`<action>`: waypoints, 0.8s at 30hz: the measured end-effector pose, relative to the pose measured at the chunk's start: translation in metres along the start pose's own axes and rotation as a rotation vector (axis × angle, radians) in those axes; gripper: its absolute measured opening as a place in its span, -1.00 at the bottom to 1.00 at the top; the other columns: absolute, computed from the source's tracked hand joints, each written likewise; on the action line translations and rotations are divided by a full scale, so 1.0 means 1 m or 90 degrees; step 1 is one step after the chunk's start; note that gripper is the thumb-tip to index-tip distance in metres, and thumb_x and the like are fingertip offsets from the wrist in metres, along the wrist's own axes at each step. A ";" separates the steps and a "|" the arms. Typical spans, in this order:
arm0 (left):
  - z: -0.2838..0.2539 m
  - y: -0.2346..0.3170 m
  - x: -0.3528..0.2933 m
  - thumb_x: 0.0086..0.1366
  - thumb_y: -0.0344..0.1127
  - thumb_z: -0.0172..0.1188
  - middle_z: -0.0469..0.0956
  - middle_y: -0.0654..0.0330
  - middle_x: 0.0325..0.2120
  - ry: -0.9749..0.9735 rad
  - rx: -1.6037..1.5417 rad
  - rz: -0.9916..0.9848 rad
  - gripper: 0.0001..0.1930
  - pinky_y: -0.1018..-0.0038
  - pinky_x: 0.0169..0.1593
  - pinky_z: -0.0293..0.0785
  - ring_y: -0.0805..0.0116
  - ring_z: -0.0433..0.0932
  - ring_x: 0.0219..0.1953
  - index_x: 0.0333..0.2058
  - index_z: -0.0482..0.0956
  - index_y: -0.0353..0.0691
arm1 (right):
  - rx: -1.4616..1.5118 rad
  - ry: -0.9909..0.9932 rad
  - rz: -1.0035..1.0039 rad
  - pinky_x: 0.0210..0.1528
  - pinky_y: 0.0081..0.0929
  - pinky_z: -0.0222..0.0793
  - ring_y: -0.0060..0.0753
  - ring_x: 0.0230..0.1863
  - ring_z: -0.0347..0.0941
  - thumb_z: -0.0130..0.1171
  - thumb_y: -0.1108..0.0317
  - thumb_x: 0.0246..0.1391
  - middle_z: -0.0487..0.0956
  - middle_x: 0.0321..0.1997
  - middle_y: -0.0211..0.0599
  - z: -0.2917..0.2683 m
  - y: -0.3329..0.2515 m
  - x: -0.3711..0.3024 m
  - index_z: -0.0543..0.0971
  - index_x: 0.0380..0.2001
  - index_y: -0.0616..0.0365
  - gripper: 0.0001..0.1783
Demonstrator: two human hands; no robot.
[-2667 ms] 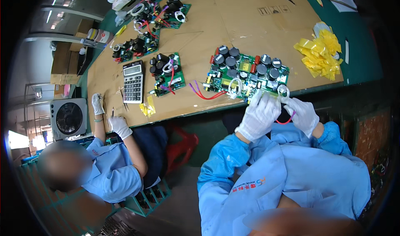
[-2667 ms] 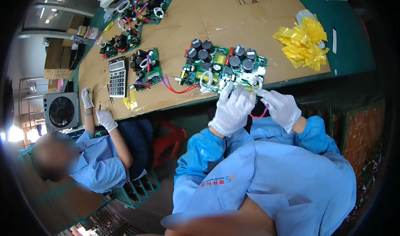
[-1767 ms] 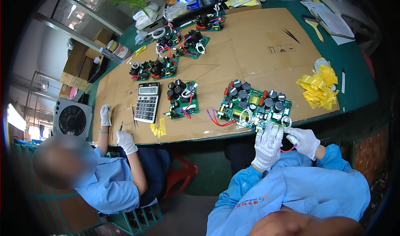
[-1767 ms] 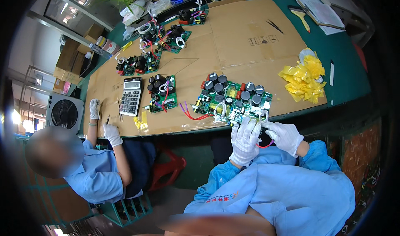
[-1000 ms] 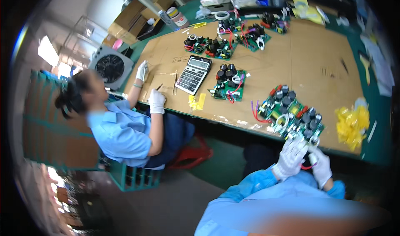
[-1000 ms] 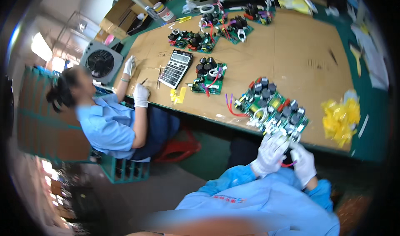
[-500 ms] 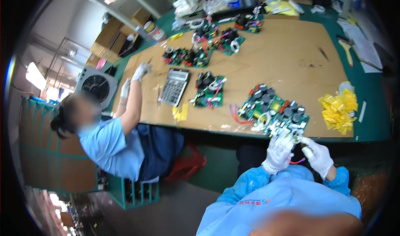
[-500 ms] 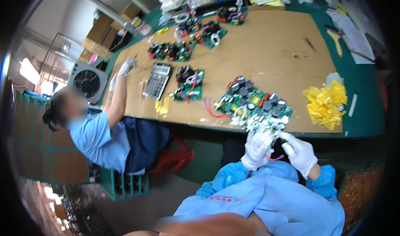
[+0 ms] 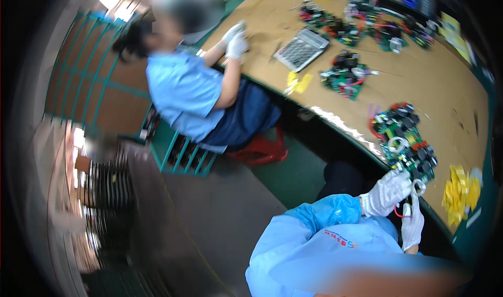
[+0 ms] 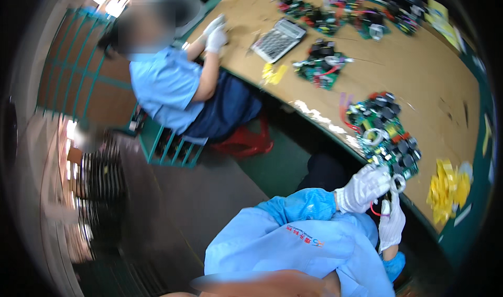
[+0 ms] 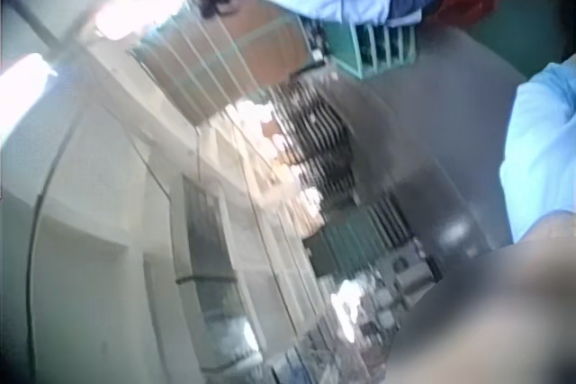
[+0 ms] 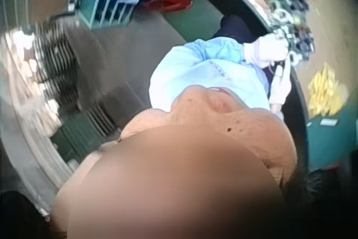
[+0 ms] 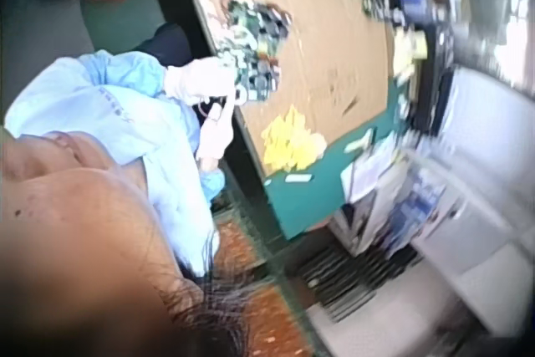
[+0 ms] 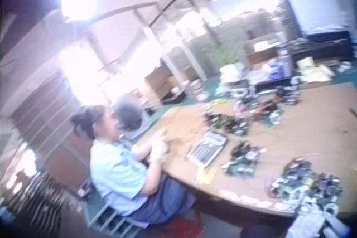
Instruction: Assemble and inspect electronic printed circuit boards at a factory workstation.
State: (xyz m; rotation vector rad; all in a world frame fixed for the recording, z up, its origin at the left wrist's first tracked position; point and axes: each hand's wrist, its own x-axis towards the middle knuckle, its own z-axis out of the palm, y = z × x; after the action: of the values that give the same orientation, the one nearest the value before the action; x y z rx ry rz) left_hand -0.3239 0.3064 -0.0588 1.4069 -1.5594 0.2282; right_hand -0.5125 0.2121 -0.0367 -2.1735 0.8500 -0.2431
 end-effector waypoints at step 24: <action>0.016 -0.004 0.001 0.03 -0.34 0.17 0.50 -0.10 -0.15 0.194 -0.037 0.099 -0.77 -0.11 0.12 0.35 -0.17 0.46 0.05 -0.29 0.52 -0.26 | -0.196 0.073 -0.114 0.32 -0.39 0.18 -0.22 0.30 0.34 -0.21 0.42 0.41 0.43 0.29 -0.07 -0.063 -0.040 0.015 0.37 0.25 0.32 -0.58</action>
State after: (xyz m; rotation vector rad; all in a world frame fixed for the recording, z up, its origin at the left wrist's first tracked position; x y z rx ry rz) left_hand -0.3292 0.2935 -0.0677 1.1465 -1.4095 0.4647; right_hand -0.5078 0.1843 0.0337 -2.5486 0.7978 -0.3487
